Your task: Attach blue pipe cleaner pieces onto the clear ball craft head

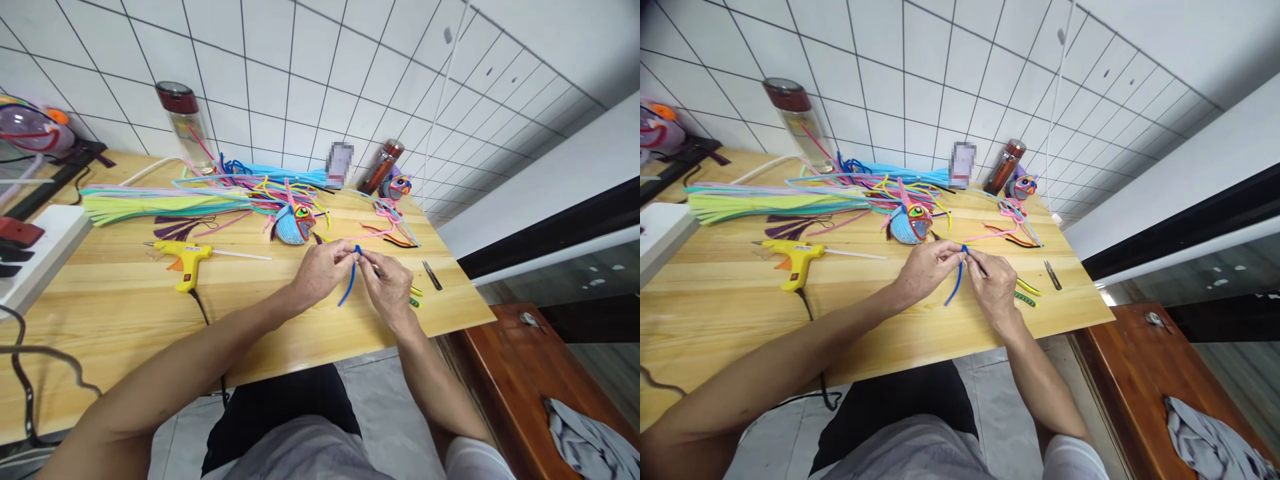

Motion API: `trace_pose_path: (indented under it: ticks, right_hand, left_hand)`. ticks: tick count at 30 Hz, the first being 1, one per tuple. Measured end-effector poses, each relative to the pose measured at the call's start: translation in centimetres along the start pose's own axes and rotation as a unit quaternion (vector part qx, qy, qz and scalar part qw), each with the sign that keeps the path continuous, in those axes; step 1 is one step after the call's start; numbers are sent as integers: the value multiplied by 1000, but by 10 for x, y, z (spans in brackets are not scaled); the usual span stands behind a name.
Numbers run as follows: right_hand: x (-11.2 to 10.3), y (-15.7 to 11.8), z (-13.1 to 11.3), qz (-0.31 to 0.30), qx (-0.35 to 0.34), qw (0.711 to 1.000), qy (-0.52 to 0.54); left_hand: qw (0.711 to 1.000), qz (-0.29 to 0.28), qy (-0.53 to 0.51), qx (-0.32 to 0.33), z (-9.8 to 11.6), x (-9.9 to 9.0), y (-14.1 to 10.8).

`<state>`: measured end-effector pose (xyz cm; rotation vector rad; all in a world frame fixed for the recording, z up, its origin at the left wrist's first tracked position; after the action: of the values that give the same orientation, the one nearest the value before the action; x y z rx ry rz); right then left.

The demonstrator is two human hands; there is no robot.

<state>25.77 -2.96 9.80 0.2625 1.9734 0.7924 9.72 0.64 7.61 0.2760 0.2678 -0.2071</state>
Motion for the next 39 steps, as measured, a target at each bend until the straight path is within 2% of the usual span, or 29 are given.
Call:
trace_pose_path:
  ticks: [2,5,9,11,14,16,18,20,22,25,27,29,31,33,35,37,39]
  right_hand:
    - [-5,9,9,-21,-33,999,-13]
    - [-11,24,24,-82,-104,989,-63]
    - [-9,20,32,-180,-187,964,-57]
    - [-9,9,28,-169,-182,968,-26]
    - [-10,-10,22,-91,-104,990,15]
    - [-6,-21,17,-59,-58,996,41]
    - [-1,-27,14,-47,-49,996,66]
    - [1,-26,18,-54,-75,993,78]
    - [1,-22,29,-85,-122,986,69]
    - [-3,-12,62,-158,-167,973,3]
    - [-10,-3,92,-180,-168,968,-38]
    - [-19,8,129,-174,-125,974,-71]
    - [-29,19,172,-151,-39,983,-96]
    - [-42,25,217,-120,88,980,-132]
    - [-58,24,259,-70,236,956,-160]
    - [-65,20,283,-47,298,938,-173]
    - [-64,17,293,-39,323,929,-174]
  left_hand:
    - [997,-37,67,3,3,-2,3]
    - [980,-123,159,12,4,-2,5]
    - [963,-192,190,18,-2,0,4]
    - [971,-188,147,-3,-8,3,4]
    - [991,-125,31,-47,-18,8,6]
    - [993,-96,-33,-55,-21,13,5]
    - [993,-92,-50,-53,-22,17,3]
    - [993,-103,-10,-49,-22,16,2]
    - [986,-144,71,-32,-19,14,2]
    - [951,-231,205,2,-17,16,-2]
    - [933,-253,254,3,-19,16,-3]
    - [934,-248,257,-4,-20,16,-3]
    - [945,-238,225,-10,-21,16,-2]
    - [958,-227,174,-22,-23,16,0]
    - [970,-213,111,-45,-26,15,2]
    - [976,-199,35,-78,-30,16,4]
    - [974,-188,-55,-117,-34,19,5]
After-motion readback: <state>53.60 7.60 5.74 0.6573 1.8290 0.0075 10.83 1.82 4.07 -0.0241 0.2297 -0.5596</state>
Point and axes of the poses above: each hand's wrist, its own y-axis towards the middle knuckle, its own x-axis out of the palm, z = x × y, the point moved 6 cm from there along y, towards the middle knuckle, and after that the axes turned 2 degrees about z, right-handed, at the moved point
